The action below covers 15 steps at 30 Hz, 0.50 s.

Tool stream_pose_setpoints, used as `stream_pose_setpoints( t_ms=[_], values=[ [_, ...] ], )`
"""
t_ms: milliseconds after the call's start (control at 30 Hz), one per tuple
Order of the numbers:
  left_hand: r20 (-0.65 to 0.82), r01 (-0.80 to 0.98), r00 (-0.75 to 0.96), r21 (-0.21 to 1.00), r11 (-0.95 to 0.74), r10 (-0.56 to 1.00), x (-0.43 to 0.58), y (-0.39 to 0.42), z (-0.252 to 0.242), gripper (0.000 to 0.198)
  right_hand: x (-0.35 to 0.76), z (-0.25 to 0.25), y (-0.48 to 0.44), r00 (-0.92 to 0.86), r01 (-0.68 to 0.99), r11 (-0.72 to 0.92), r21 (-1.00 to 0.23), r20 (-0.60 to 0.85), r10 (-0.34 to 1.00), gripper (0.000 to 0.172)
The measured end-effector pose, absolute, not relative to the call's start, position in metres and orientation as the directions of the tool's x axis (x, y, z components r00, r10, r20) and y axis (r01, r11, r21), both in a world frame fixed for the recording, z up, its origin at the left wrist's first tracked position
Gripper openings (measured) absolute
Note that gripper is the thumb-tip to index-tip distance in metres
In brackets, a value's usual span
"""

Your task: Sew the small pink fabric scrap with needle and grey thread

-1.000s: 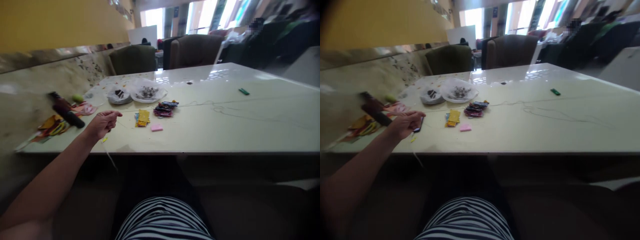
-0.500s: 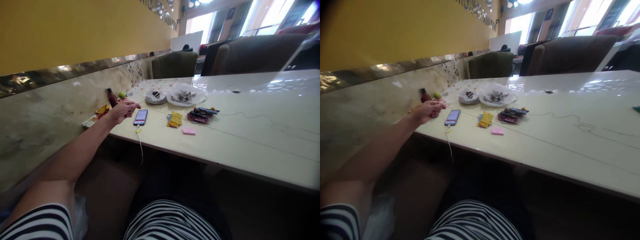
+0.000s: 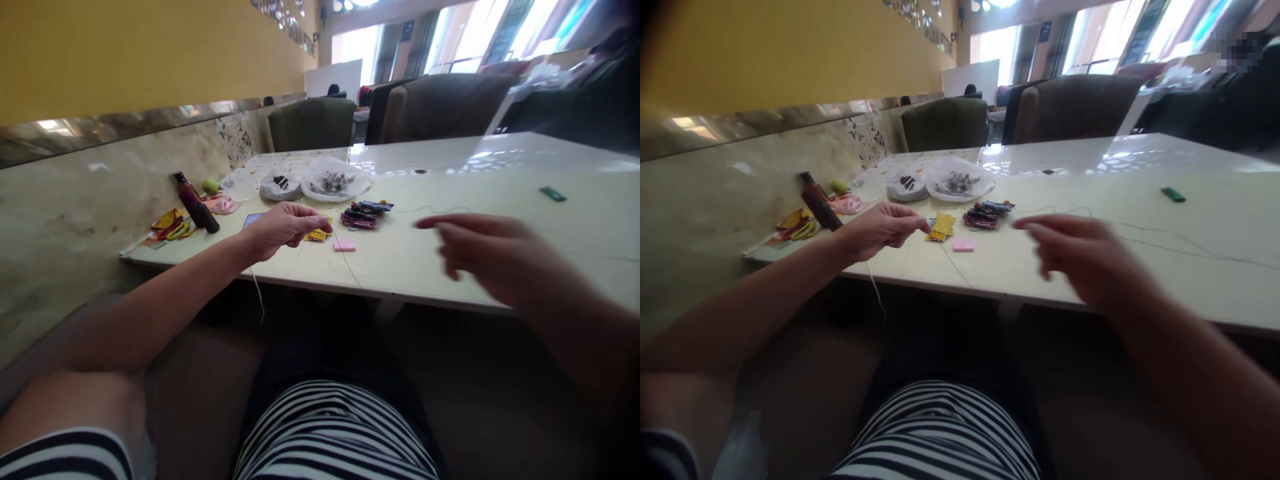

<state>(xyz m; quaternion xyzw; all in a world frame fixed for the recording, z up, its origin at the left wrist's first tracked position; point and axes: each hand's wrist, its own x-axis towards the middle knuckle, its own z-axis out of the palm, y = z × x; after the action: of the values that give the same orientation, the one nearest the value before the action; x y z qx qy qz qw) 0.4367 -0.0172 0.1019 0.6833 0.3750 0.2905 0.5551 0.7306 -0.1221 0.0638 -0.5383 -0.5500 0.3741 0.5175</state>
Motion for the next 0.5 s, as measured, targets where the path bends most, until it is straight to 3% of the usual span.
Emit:
stream_pose_setpoints(
  t_ms=[100, 167, 300, 500],
  values=[
    [-0.014, 0.15, 0.597, 0.984, -0.094, 0.802, 0.456, -0.026, 0.096, 0.021, 0.684, 0.062, -0.106, -0.139, -0.013, -0.043, -0.999, -0.041, 0.989, 0.03],
    [-0.006, 0.111, 0.611, 0.991, -0.078, 0.792, 0.462, -0.027, 0.09, 0.021, 0.661, 0.061, -0.096, -0.239, -0.092, -0.088, -0.992, -0.064, 0.969, 0.026],
    [-0.052, 0.059, 0.643, 0.998, 0.018, 0.764, 0.464, -0.021, 0.074, 0.025, 0.661, 0.066, -0.087, -0.197, -0.164, -0.062, -0.985, -0.029, 0.98, 0.03],
    [-0.14, 0.013, 0.667, 0.984, 0.176, 0.732, 0.464, -0.013, 0.042, 0.026, 0.692, 0.082, -0.083, -0.119, -0.107, -0.054, -0.993, -0.041, 0.992, 0.031]
  ],
)
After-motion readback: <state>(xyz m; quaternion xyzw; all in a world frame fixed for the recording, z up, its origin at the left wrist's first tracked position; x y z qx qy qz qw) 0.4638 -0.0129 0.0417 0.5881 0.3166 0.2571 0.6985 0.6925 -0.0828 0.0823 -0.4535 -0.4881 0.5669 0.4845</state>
